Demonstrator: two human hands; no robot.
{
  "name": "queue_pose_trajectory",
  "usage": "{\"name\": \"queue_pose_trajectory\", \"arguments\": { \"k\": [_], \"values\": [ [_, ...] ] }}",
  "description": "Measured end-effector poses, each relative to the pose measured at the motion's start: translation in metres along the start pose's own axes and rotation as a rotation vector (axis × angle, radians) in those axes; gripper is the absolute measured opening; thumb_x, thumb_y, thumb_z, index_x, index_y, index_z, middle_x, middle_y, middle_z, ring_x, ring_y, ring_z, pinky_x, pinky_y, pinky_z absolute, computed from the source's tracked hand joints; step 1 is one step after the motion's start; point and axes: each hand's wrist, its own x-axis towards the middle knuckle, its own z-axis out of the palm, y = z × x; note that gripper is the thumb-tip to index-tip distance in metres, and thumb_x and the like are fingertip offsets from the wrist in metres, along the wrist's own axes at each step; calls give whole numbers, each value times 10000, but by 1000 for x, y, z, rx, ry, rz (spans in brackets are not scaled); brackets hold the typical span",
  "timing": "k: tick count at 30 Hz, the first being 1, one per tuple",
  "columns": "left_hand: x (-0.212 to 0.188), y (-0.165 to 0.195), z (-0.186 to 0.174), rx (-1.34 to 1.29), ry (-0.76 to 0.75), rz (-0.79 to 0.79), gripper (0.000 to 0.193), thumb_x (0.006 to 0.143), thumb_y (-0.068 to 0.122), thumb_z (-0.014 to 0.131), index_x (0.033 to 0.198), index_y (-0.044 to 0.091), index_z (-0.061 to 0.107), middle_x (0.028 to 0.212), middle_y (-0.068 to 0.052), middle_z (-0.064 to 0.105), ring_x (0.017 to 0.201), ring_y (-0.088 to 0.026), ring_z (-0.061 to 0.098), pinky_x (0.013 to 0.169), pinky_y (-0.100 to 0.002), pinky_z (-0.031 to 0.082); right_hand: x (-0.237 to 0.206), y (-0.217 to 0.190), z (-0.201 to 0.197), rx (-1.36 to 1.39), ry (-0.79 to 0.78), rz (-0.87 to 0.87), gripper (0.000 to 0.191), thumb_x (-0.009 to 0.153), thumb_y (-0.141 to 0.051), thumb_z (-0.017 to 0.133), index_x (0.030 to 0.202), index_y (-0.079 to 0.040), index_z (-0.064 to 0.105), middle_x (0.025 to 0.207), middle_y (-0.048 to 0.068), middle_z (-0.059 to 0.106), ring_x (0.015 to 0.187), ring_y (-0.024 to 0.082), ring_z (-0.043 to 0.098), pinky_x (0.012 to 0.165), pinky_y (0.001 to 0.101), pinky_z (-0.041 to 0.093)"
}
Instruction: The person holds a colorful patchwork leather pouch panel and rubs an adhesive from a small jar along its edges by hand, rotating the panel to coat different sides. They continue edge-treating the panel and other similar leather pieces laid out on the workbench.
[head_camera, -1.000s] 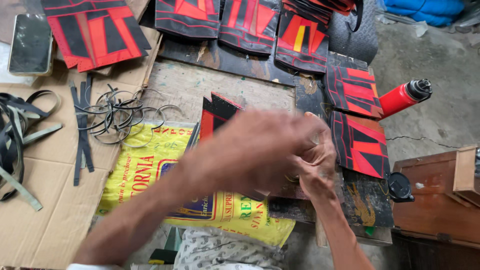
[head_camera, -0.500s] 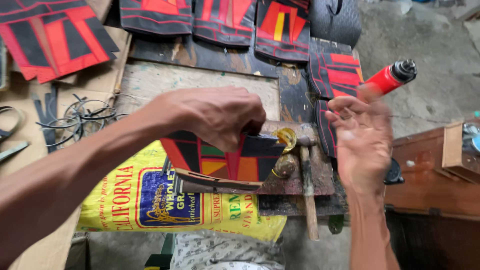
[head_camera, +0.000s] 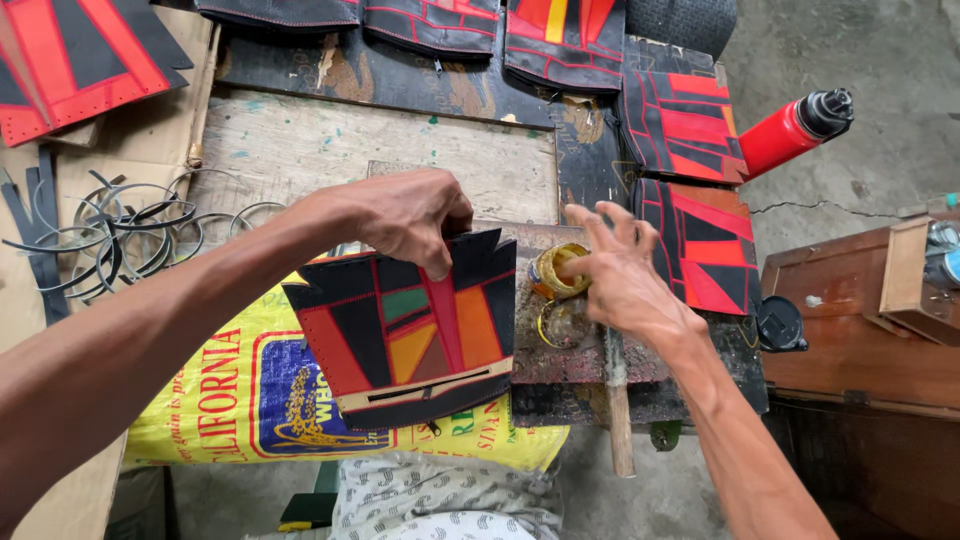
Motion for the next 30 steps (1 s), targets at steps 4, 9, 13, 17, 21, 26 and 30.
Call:
{"name": "queue_pose_trajectory", "arguments": {
  "k": [4,9,13,17,21,26,30],
  "values": [
    [1,-15,2,-34,19,-10,300,556,192,788,794,16,736,627,-97,660,586,-199,616,525,-398,462,-15,3,-14,120,152,6,398,589,74,635,837,-185,809,1472,56,509,1417,335,348,1102,501,256],
    [4,-20,0,-110,43,18,276,532,183,775,751,27,712,605,-73,653,568,-185,612,504,-387,463,-16,-3,-17,115,162,-38,335,634,59,637,832,-162,793,1447,55,543,1396,307,403,1086,474,278],
    [0,-19,5,-15,69,27,234,546,164,736,651,5,601,555,-97,557,530,-226,545,479,-429,398,-6,-4,-18,17,69,-61,322,616,49,665,789,-177,816,1408,68,547,1336,337,396,1052,491,268],
    [-11,-15,10,22,131,100,264,577,146,703,632,-7,495,550,-120,465,523,-264,467,484,-474,337,-5,-3,-17,6,120,-87,276,615,44,667,769,-149,793,1392,66,565,1345,319,414,1072,496,266],
    [-23,-5,16,35,172,135,114,574,95,628,619,40,539,522,-93,535,493,-258,524,478,-470,394,-1,-3,-11,-49,87,-82,248,590,36,673,736,-132,781,1350,92,579,1319,334,422,1067,511,259],
    [-40,13,23,66,239,161,93,566,37,580,621,-22,535,548,-216,511,521,-363,538,525,-519,403,-3,-17,-21,73,160,-48,254,665,68,629,727,-139,763,1364,38,600,1335,281,457,1093,453,288],
    [-47,23,28,73,275,139,101,564,15,567,617,-56,519,569,-270,501,534,-415,547,551,-560,409,-30,-56,-33,618,355,125,310,827,42,573,938,-166,774,1348,26,581,1229,218,477,1034,351,367]
  ]
}}
